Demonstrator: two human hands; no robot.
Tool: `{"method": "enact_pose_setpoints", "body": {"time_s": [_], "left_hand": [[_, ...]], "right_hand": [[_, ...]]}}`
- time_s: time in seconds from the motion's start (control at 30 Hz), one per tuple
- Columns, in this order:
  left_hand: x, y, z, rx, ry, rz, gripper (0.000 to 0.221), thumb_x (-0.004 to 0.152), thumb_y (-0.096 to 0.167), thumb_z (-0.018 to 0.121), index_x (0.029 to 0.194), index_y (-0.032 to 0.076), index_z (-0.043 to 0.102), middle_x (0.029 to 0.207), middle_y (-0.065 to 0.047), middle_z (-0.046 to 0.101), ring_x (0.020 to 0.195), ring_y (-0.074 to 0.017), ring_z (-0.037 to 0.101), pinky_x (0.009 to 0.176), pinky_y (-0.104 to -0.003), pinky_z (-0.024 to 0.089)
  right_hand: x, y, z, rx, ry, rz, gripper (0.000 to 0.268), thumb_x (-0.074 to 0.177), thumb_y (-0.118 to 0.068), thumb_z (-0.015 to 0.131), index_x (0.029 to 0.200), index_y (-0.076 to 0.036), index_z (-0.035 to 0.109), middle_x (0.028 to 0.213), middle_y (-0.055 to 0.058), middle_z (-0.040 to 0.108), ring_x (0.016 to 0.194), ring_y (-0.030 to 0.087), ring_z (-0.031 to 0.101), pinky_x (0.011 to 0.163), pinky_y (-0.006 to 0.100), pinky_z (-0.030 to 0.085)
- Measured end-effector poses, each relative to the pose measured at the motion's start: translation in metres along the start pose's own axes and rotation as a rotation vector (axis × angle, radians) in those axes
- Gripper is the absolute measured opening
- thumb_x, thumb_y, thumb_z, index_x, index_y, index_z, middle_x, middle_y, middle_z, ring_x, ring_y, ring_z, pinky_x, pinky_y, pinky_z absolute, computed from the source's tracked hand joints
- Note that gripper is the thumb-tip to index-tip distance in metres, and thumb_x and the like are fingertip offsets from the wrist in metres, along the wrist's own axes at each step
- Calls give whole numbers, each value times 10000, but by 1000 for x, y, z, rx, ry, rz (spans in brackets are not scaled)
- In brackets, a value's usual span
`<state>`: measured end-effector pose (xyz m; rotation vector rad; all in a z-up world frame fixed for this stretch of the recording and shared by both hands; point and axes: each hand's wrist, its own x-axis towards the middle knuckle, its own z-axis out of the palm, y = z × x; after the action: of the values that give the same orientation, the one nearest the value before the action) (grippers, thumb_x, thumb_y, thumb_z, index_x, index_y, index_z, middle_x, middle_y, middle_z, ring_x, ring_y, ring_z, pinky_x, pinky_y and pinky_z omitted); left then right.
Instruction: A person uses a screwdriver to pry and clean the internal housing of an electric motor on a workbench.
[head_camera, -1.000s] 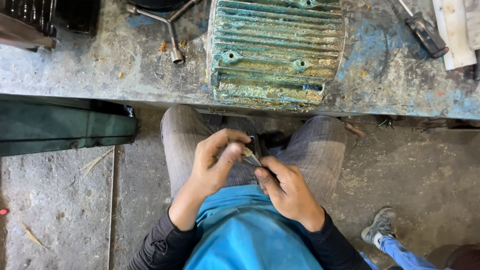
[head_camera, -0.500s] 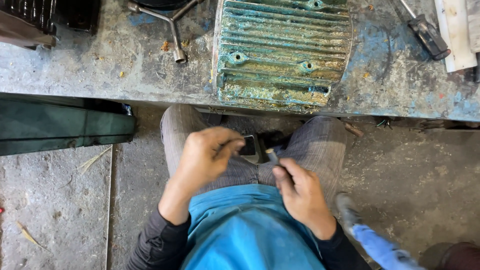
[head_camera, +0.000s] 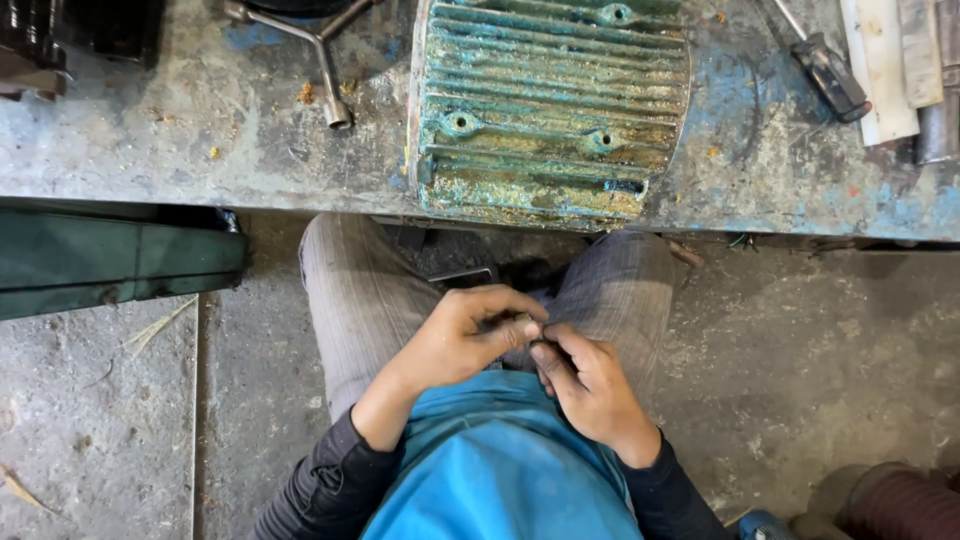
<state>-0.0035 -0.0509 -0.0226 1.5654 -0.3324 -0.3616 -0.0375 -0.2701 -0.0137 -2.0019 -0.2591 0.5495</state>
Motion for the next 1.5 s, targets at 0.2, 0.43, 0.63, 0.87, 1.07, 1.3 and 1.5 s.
{"method": "enact_pose_setpoints", "body": {"time_s": [0.2,0.43,0.63,0.87,1.07,1.3,1.5], "left_hand": [[-5,-27,-6,-140,9,-294,125,850,115,896,956,93,833,869,-16,825,801,-60,732,744,-215,610],[-9,-38,-17,-198,23,-320,185,803,165,932,840,76,774,721,-40,758,654,-79,686,613,-218,570],[-9,-33,-19,-200,-26,-357,105,923,111,814,938,7,813,795,-79,795,680,-141,753,672,-261,652],[-6,-25,-1,237,203,-203,54,914,131,776,864,143,791,800,33,775,741,-122,683,672,-303,520],[1,-28,10,246,322,-86,49,950,113,754,908,115,778,844,-1,773,741,-168,697,647,-327,531],[11,-14,-20,98,419,-135,263,1072,233,619,838,117,652,702,28,650,575,-80,444,561,-296,374],[35,4,16,-168,363,13,327,1048,126,682,729,78,734,533,-32,607,542,-89,550,545,-241,477]], "right_hand": [[-1,-6,0,-57,-78,-28,235,1081,-279,569,978,-91,665,655,-1,586,567,146,543,572,332,461],[-2,-3,-1,-59,-154,46,246,1082,-290,549,921,-117,619,681,10,653,606,161,602,606,339,473],[-3,0,0,-70,-175,50,245,1085,-282,559,928,-104,622,681,21,634,599,156,581,592,340,460],[-1,9,5,-140,-124,73,230,1065,-258,544,1171,-88,657,829,55,773,736,213,757,701,368,575],[-3,3,-8,-139,-115,88,262,1078,-245,527,1271,-106,638,811,35,725,671,166,725,646,346,571],[-20,-10,-42,-8,46,73,250,1076,-225,525,1164,-55,686,755,10,669,551,106,659,526,264,555],[7,-45,-47,64,229,-184,192,1065,-106,572,990,1,712,536,52,720,442,146,692,451,269,578]]}}
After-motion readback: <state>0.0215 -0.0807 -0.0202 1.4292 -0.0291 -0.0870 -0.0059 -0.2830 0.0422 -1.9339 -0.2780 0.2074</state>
